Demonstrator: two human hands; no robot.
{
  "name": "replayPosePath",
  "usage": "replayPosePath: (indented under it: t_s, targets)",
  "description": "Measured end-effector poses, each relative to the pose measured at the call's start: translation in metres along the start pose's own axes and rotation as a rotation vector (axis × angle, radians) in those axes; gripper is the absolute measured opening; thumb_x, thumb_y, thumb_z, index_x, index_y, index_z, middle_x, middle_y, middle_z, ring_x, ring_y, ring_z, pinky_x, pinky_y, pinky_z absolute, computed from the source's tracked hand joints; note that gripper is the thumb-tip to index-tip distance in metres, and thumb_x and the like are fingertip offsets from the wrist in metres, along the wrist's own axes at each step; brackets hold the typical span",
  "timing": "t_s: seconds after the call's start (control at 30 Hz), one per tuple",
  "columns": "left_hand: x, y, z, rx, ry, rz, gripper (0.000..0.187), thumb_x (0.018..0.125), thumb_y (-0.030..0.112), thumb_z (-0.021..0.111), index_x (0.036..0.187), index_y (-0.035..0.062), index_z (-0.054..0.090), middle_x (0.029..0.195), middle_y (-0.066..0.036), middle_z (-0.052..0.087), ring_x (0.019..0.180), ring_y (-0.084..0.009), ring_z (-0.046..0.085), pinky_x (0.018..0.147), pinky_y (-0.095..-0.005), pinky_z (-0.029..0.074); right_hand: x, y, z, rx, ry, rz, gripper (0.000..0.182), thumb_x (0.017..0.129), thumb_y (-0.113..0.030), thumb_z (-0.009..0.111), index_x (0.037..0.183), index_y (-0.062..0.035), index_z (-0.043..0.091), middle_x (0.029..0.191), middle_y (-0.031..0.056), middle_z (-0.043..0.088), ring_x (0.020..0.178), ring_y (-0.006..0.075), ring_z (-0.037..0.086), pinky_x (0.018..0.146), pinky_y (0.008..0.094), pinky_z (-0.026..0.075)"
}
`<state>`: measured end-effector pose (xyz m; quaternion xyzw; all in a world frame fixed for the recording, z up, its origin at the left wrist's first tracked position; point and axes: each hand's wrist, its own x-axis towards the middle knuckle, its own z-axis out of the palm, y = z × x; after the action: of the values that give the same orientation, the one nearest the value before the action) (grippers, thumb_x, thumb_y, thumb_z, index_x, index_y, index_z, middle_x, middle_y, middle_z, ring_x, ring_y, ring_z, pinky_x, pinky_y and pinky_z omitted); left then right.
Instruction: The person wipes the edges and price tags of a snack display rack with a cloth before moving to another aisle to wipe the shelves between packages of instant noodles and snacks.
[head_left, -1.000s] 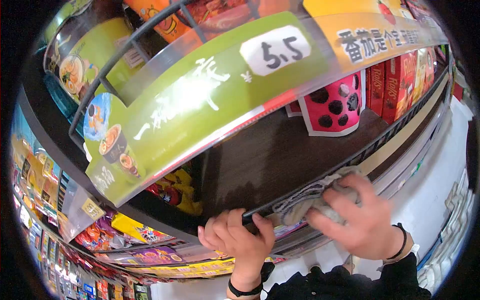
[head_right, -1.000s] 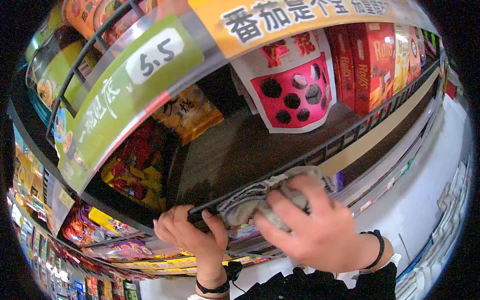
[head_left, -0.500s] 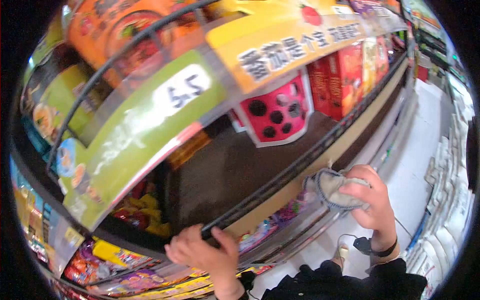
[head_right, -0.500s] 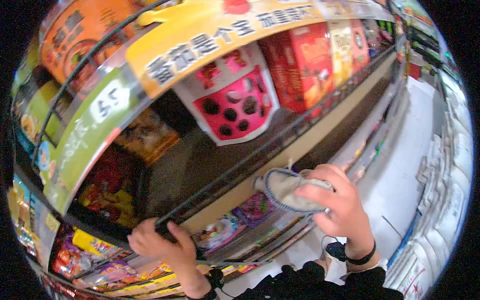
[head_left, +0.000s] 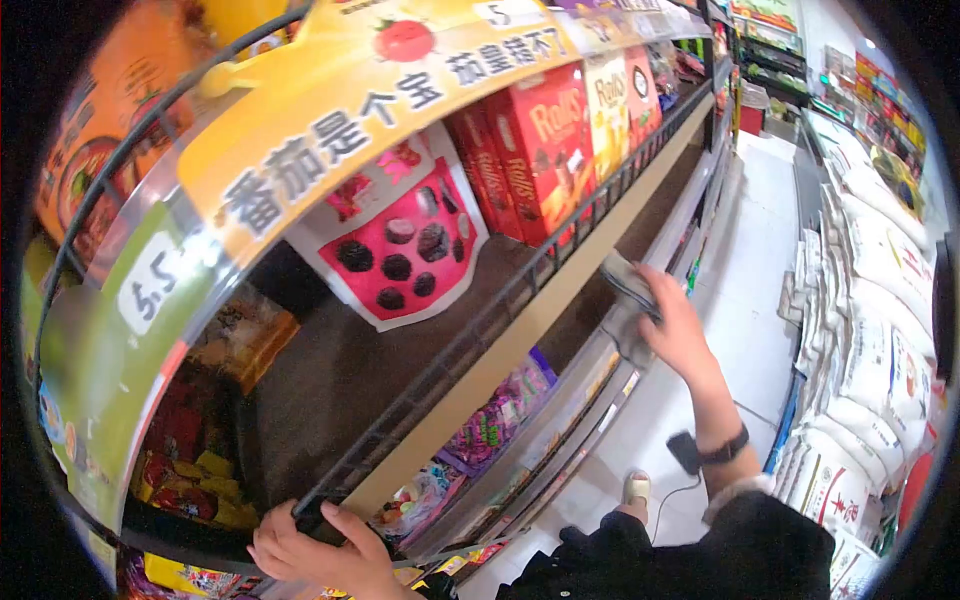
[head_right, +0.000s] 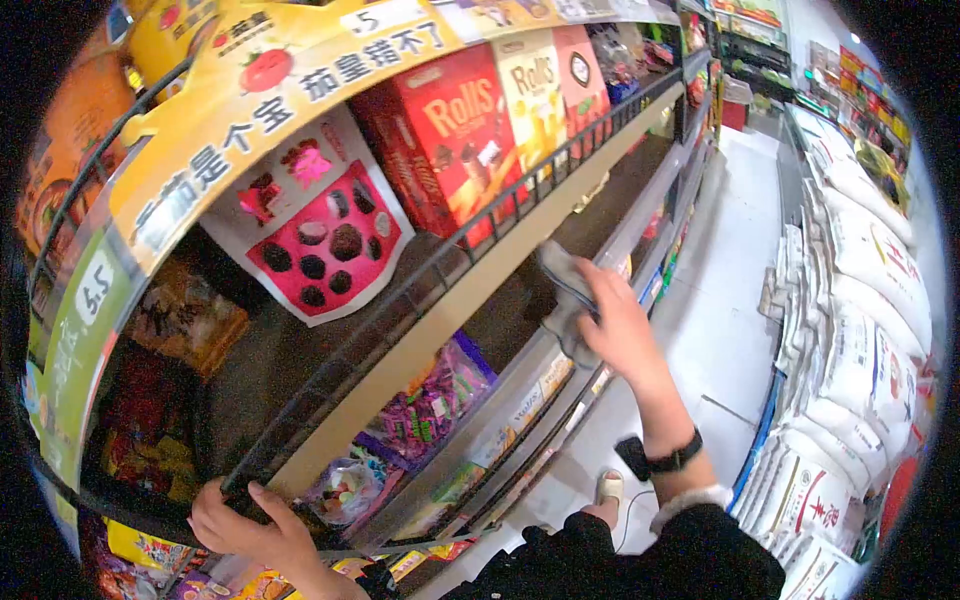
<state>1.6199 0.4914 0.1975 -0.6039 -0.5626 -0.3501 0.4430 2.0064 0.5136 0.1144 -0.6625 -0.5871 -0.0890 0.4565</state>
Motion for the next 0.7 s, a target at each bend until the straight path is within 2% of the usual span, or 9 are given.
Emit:
replayPosePath:
  t_s: [0.07, 0.13, 0.27, 0.33, 0.37, 0.53, 0.6, 0.67, 0.7]
  targets:
    - [0.001, -0.001, -0.001, -0.010, -0.014, -0.023, 0.033, 0.087, 0.025, 0.048, 0.107, -0.0002, 0.047, 0.100, -0.017, 0.048, 0.099, -0.0359, 0.042, 0.090, -0.0471, 0.028, 0.025, -0.002, 0.007, -0.184, -0.216, 0.004, 0.059, 0.065, -0.003, 0.056, 0.123, -0.0108, 0.047, 0.107, 0.0137, 0.055, 0.100, 0.0333, 0.051, 0.086, 0.0394, 0.044]
    - [0.001, -0.004, 0.001, 0.014, 0.000, 0.006, 0.032, 0.087, 0.026, 0.047, 0.106, 0.0000, 0.048, 0.099, -0.017, 0.049, 0.099, -0.0356, 0.042, 0.087, -0.0459, 0.029, 0.038, 0.008, 0.038, -0.330, -0.308, -0.024, 0.057, 0.066, -0.006, 0.059, 0.121, -0.0156, 0.050, 0.107, 0.0110, 0.056, 0.098, 0.0324, 0.052, 0.081, 0.0410, 0.046]
    - [0.000, -0.002, 0.004, 0.032, 0.003, -0.036, 0.033, 0.087, 0.027, 0.046, 0.105, -0.0002, 0.050, 0.101, -0.017, 0.050, 0.100, -0.0348, 0.043, 0.087, -0.0450, 0.030, 0.049, 0.014, 0.066, -0.427, -0.416, -0.103, 0.049, 0.067, -0.010, 0.060, 0.115, -0.0156, 0.055, 0.106, 0.0096, 0.057, 0.097, 0.0309, 0.054, 0.078, 0.0398, 0.049]
    - [-0.001, -0.002, 0.004, 0.066, 0.013, -0.047, 0.033, 0.087, 0.027, 0.046, 0.106, 0.0002, 0.050, 0.102, -0.017, 0.050, 0.101, -0.0348, 0.043, 0.088, -0.0454, 0.029, 0.047, 0.019, 0.073, -0.501, -0.465, -0.265, 0.052, 0.068, -0.012, 0.060, 0.117, -0.0246, 0.054, 0.094, 0.0096, 0.061, 0.091, 0.0294, 0.058, 0.068, 0.0390, 0.051]
    - [-0.004, -0.006, 0.010, 0.110, 0.057, -0.035, 0.032, 0.087, 0.026, 0.045, 0.107, 0.0007, 0.050, 0.103, -0.016, 0.050, 0.102, -0.0346, 0.043, 0.088, -0.0457, 0.029, 0.049, 0.002, 0.064, -0.488, -0.573, -0.206, 0.049, 0.068, -0.014, 0.061, 0.115, -0.0256, 0.057, 0.090, 0.0089, 0.062, 0.088, 0.0288, 0.059, 0.068, 0.0393, 0.050]
    - [-0.001, 0.000, 0.004, 0.049, 0.029, -0.059, 0.031, 0.088, 0.025, 0.046, 0.107, 0.0005, 0.050, 0.103, -0.017, 0.050, 0.102, -0.0349, 0.043, 0.089, -0.0464, 0.029, 0.034, -0.011, 0.068, -0.325, -0.579, -0.393, 0.049, 0.069, -0.017, 0.061, 0.116, -0.0262, 0.056, 0.095, 0.0097, 0.060, 0.091, 0.0289, 0.058, 0.069, 0.0407, 0.050]
    - [0.005, 0.004, 0.001, 0.038, 0.012, -0.083, 0.031, 0.087, 0.025, 0.046, 0.107, 0.0003, 0.050, 0.103, -0.017, 0.050, 0.101, -0.0349, 0.043, 0.089, -0.0463, 0.029, 0.034, -0.006, 0.073, -0.251, -0.485, -0.440, 0.048, 0.069, -0.018, 0.060, 0.117, -0.0261, 0.055, 0.100, 0.0107, 0.058, 0.093, 0.0292, 0.057, 0.069, 0.0411, 0.050]
    - [0.016, 0.010, 0.001, 0.001, 0.155, 0.038, 0.029, 0.089, 0.030, 0.046, 0.090, 0.0027, 0.053, 0.081, -0.011, 0.044, 0.072, -0.0264, 0.042, 0.067, -0.0392, 0.032, 0.034, 0.006, 0.079, -0.246, -0.450, -0.399, 0.047, 0.070, -0.018, 0.060, 0.116, -0.0253, 0.055, 0.101, 0.0109, 0.057, 0.094, 0.0298, 0.056, 0.070, 0.0409, 0.051]
    - [0.017, 0.010, 0.001, 0.003, 0.157, 0.033, 0.029, 0.089, 0.030, 0.046, 0.090, 0.0027, 0.053, 0.081, -0.011, 0.044, 0.072, -0.0264, 0.042, 0.067, -0.0392, 0.032, 0.034, 0.012, 0.083, -0.239, -0.421, -0.359, 0.045, 0.071, -0.019, 0.059, 0.116, -0.0246, 0.056, 0.102, 0.0110, 0.057, 0.096, 0.0305, 0.055, 0.070, 0.0408, 0.051]
